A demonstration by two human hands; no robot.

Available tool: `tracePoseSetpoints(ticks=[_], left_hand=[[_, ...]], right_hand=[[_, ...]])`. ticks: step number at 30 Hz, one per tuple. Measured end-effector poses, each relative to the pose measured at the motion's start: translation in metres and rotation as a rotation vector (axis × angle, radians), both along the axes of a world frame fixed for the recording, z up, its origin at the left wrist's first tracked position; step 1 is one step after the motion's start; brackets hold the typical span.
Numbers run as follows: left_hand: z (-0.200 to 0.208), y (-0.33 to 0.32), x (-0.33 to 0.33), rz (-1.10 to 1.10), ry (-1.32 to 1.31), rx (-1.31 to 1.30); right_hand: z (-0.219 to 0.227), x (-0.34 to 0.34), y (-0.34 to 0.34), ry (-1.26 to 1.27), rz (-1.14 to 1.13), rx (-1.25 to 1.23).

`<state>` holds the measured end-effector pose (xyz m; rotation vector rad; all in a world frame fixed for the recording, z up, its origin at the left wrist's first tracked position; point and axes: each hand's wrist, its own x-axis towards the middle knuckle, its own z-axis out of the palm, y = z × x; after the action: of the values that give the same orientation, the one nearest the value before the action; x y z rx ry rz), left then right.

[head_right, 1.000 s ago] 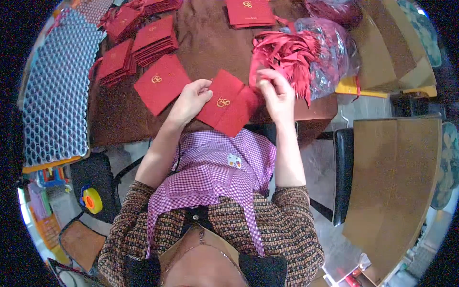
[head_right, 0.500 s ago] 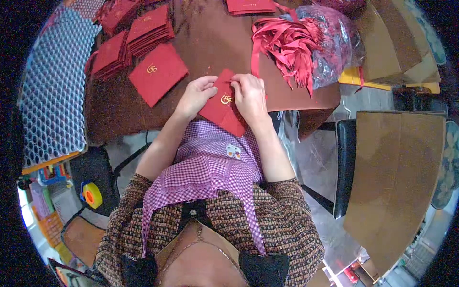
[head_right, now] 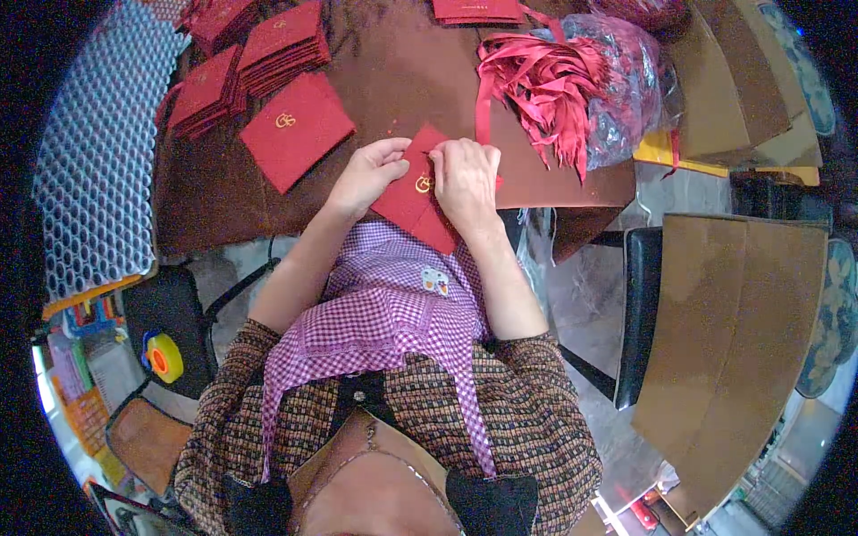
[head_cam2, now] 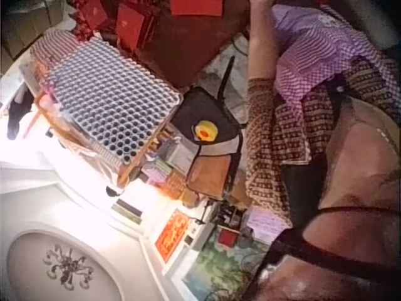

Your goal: The person assembles red gift pouches by threading red ribbons through the slots of each pouch to attach handles by hand.

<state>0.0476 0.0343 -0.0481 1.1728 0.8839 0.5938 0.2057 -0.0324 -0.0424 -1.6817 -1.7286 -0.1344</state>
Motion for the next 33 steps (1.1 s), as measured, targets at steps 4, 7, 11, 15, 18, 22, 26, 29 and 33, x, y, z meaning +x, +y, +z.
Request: tracePoseSetpoints(ticks=[4,7,11,15,18,22,26,29,33], left_hand=[[-0.010,0.002,-0.001,-0.005,-0.018,0.003],[-0.006,0.002,-0.001,-0.025,0.007,0.004],[0.004,-0.004,0.001,0.001,0.068,0.065],[-0.002,-0.004,0.000,0.012,0.033,0.059],[-0.002,-0.002,-0.002,-0.023,0.063,0.041],[-0.009,-0.004,0.000,0.007,0.023,0.075],[-0.016,-0.003,-0.001,-0.008,0.043,0.147],[-0.007,-0.003,0.001,-0.050,0.040,0.170],[-0.009,0.001,-0.005,-0.066,0.083,0.189]], right_hand=[[0.001,-0.003,0.001,-0.004,0.016,0.005],[0.004,-0.004,0.001,-0.022,0.020,0.008],[0.010,-0.004,0.002,-0.072,0.041,-0.011],[0.021,-0.008,0.003,-0.168,0.082,-0.054],[0.022,-0.014,0.003,-0.252,0.078,-0.095],[0.016,-0.021,0.004,-0.289,0.025,-0.155],[0.009,-0.026,0.008,-0.139,0.005,-0.200],[-0.011,-0.018,0.011,0.043,-0.028,-0.165],[0.014,-0.014,0.009,0.062,0.080,-0.231]])
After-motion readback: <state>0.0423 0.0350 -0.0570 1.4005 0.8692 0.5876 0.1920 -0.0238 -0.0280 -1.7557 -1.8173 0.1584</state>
